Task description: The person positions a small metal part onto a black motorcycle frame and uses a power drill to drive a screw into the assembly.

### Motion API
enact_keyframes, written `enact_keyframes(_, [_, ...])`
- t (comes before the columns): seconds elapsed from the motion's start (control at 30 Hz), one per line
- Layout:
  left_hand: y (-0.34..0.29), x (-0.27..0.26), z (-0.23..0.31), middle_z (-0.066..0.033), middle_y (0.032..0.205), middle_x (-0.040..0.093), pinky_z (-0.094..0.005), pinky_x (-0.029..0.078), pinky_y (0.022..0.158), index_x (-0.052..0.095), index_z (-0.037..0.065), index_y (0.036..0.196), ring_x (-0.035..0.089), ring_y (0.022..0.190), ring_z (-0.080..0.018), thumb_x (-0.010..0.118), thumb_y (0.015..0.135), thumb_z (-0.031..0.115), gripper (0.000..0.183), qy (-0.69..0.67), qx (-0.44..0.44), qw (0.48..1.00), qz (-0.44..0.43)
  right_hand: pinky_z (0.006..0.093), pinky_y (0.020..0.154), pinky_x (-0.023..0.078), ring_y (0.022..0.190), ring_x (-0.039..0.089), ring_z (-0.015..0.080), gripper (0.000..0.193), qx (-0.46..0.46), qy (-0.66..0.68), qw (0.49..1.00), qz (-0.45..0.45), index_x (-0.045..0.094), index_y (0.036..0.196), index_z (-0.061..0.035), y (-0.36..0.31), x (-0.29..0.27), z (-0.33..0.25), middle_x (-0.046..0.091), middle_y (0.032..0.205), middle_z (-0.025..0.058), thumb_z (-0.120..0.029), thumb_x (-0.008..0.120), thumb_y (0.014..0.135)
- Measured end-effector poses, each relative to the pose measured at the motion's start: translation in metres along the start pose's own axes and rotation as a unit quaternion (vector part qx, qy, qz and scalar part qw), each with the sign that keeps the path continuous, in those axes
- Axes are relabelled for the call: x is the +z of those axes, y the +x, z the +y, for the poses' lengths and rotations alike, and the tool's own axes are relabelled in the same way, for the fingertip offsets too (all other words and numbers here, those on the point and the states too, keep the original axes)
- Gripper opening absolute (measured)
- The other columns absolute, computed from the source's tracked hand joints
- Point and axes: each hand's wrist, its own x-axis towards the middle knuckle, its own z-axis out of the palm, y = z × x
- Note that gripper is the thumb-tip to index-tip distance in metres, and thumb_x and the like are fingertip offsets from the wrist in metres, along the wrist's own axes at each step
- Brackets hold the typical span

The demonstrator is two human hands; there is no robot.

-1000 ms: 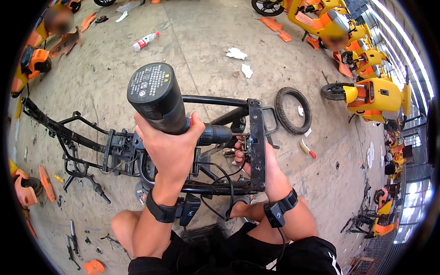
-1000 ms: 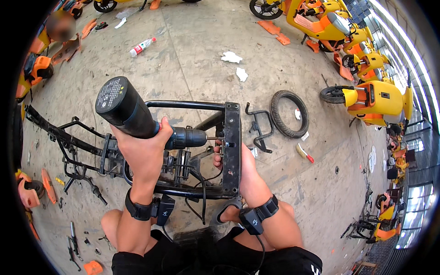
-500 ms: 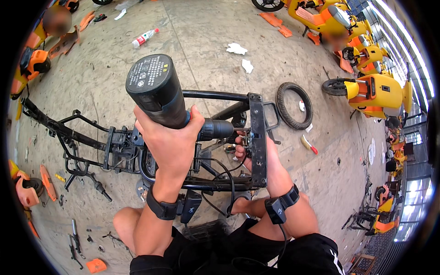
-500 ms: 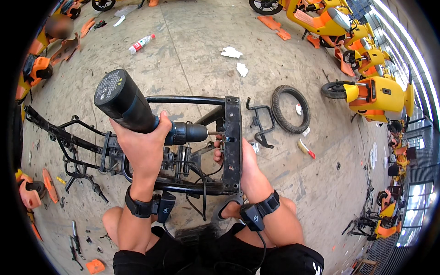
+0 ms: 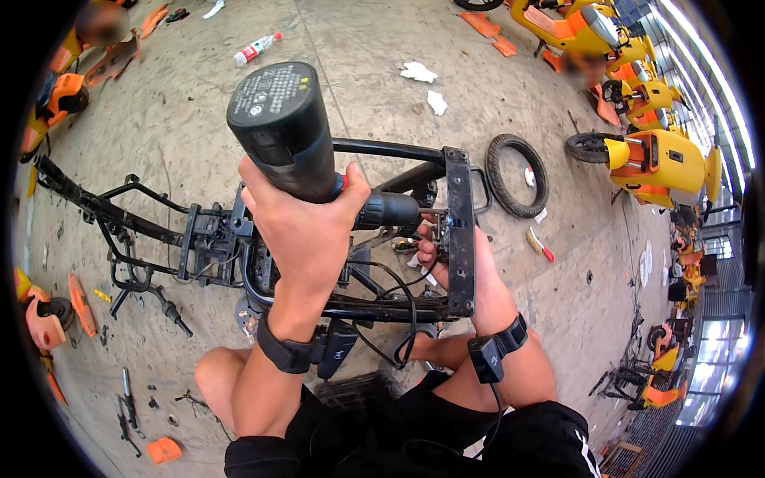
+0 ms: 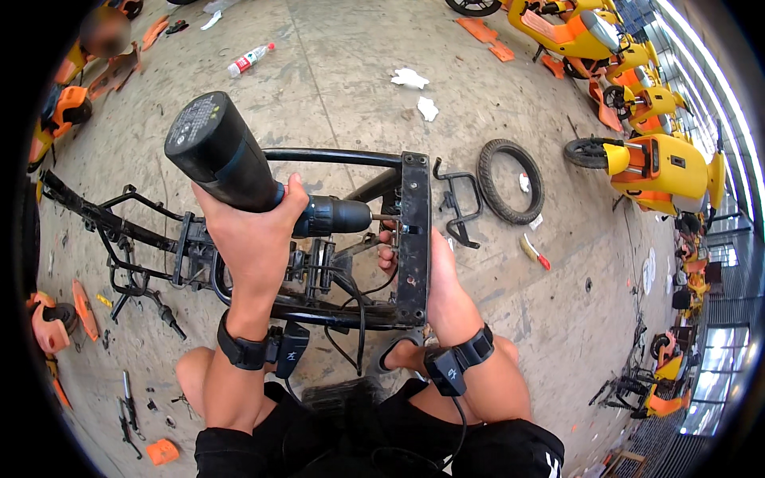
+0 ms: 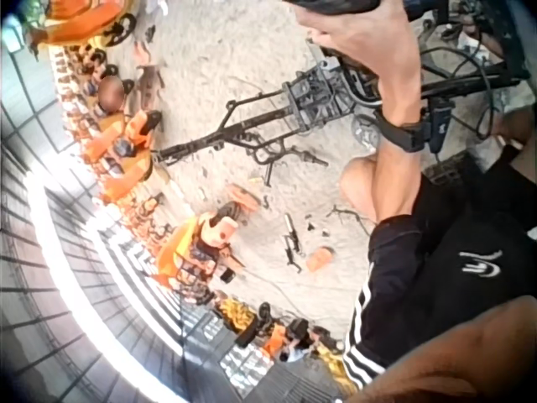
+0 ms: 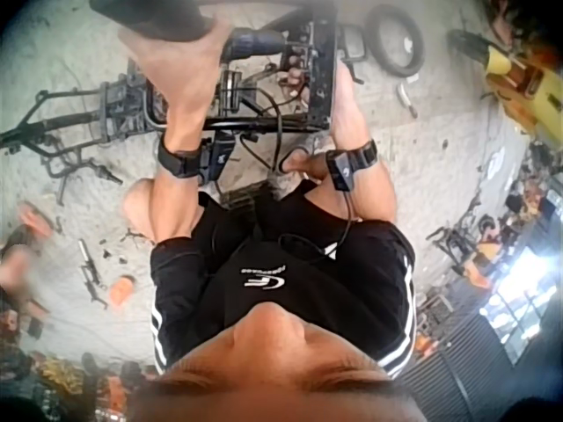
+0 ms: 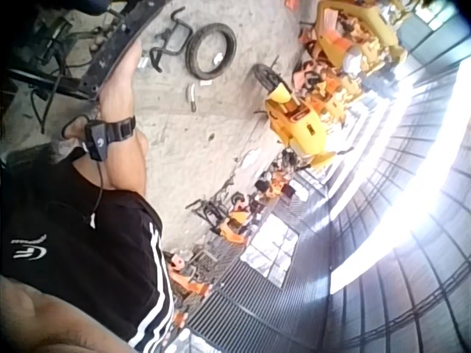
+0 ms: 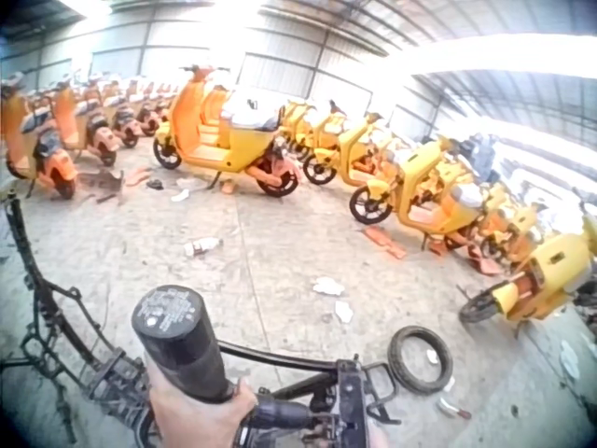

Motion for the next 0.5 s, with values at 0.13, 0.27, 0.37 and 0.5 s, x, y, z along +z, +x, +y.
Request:
enact_keyframes(0.13, [0.0024,-0.0009,0.0036,-0.0141,0.087,0.058,-0.0427,0.043,0.075,0.043,0.000,0.103,0.051,0.085,-0.0306,0.079,0.062,0.014,0.056,-0.002,-0.032,0.999,-0.012,0.0309,0.063,0.043,0.067,0.052,0.0201,0.040,-0.007,0.011,1.000,0.017,0.052,0.110,0.0057,-0.0001,0.0020,0.0002,0.059,0.087,0.0146,-0.028,0.041,0.094])
enact_keyframes(0.27, [0.0043,-0.0020,0.0052,-0.0141,0.088,0.058,-0.0433,0.043,0.076,0.043,0.000,0.104,0.052,0.086,-0.0310,0.078,0.063,0.013,0.056,-0.029,-0.068,0.997,-0.032,0.0307,0.064,0.043,0.068,0.052,0.0203,0.041,-0.006,0.013,1.000,0.004,0.052,0.111,0.0060,0.0006,0.0009,-0.0001,0.059,0.088,0.0147,-0.029,0.041,0.093])
enact_keyframes(0.37, [0.0019,0.0021,0.0000,-0.0140,0.089,0.058,-0.0433,0.043,0.076,0.043,0.000,0.105,0.052,0.085,-0.0313,0.078,0.063,0.013,0.056,-0.019,-0.001,1.000,0.001,0.0306,0.064,0.043,0.068,0.052,0.0205,0.041,-0.007,0.016,1.000,0.003,0.052,0.112,0.0063,0.0010,0.0005,-0.0002,0.059,0.089,0.0152,-0.029,0.042,0.093])
enact_keyframes(0.5, [0.0027,0.0011,0.0016,-0.0149,0.091,0.057,-0.0426,0.043,0.076,0.044,0.001,0.106,0.051,0.086,-0.0317,0.079,0.062,0.013,0.058,-0.024,-0.021,0.999,-0.013,0.0305,0.064,0.043,0.068,0.052,0.0207,0.040,-0.013,0.014,1.000,-0.014,0.052,0.112,0.0066,-0.0007,0.0022,-0.0015,0.059,0.089,0.0160,-0.027,0.042,0.092])
